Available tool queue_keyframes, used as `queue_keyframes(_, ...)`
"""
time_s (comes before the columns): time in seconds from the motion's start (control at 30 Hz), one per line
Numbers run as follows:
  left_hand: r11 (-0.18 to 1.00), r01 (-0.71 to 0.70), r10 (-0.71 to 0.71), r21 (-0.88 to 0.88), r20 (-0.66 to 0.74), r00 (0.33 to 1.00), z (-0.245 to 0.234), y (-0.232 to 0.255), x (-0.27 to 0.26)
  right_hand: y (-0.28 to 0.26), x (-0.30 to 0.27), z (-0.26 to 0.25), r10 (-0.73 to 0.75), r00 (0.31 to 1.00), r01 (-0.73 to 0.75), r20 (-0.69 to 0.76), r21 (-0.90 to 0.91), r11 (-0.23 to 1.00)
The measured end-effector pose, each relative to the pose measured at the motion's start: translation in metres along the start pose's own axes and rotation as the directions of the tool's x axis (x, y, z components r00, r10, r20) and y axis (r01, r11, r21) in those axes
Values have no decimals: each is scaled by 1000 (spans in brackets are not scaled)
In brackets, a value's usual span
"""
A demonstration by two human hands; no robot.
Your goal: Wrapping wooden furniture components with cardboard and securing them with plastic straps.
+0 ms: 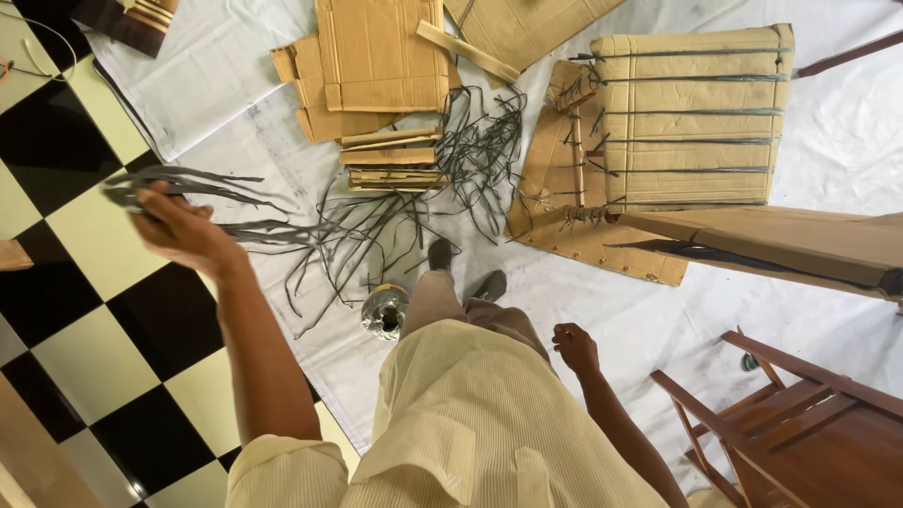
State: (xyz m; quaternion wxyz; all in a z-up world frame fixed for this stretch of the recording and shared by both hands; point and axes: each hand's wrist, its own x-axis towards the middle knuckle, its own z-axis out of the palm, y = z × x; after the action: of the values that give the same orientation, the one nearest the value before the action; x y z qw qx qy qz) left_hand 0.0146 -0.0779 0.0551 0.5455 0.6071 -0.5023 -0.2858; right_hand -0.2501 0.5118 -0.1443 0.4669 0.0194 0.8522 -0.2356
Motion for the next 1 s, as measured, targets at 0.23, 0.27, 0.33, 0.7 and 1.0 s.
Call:
queue_keyframes(0.23,922,329,-281,-206,232,931,21,27,-30,-64,0,22,-33,999,33,8,-48,998)
queue_keyframes(0.27,899,375,-288,-227,340,895,30,19,-49,-81,-1,26,-154,988,154,-11,-14,988)
queue_keyframes(0.33,873,424,-286,-242,450,846,48,8,-93,-124,-12,29,-268,962,269,-41,18,963)
queue_keyframes(0.7,514,857,-312,32,938,152,112,58,-266,-338,-165,3,-537,837,523,107,139,841)
queue_keyframes(1.0,529,748,-491,400,863,-114,179,23,-268,-265,-146,-18,-532,843,531,73,37,847)
